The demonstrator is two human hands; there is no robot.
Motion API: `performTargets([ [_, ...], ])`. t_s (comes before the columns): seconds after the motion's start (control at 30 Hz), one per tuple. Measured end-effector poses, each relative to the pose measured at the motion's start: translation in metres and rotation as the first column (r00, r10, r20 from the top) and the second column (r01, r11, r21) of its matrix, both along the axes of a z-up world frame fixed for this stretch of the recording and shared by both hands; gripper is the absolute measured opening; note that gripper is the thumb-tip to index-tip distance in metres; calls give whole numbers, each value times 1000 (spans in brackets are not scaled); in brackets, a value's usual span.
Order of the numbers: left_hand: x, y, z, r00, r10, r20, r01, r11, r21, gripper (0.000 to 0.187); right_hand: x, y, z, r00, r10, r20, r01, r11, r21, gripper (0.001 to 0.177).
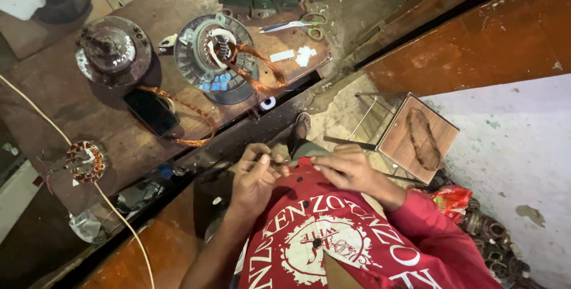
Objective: The person winds copper wire around a motor stator by hand, carefully threading the wire through slots and adjusting the coil shape. The person uses both hands to manipulate the wire and the stator, occasionally picking up small white insulating pieces.
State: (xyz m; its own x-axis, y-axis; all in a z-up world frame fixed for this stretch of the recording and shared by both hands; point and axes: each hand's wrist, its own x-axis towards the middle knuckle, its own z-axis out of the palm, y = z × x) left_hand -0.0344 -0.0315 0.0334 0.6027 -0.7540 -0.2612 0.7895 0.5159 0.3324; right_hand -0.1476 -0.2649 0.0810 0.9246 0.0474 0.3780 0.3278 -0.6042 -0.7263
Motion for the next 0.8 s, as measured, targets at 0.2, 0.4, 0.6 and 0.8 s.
performTargets([
  [0.2,8,6,-1,992,67,110,-82,986,142,17,-16,-24,4,971,-19,-240,55,988,142,13],
  [0.4,4,-4,-5,977,-1,214,-83,920,383,26,-18,-32,9,953,-72,-294,108,988,106,16],
  [0.6,-18,-14,-6,989,83,122,-99,986,134,30,-29,-52,2,897,25,-441,39,990,137,16],
  [0.8,-38,-46,11,975,142,173,-142,990,-15,31,-32,-75,-8,836,-1,-549,333,796,505,11],
])
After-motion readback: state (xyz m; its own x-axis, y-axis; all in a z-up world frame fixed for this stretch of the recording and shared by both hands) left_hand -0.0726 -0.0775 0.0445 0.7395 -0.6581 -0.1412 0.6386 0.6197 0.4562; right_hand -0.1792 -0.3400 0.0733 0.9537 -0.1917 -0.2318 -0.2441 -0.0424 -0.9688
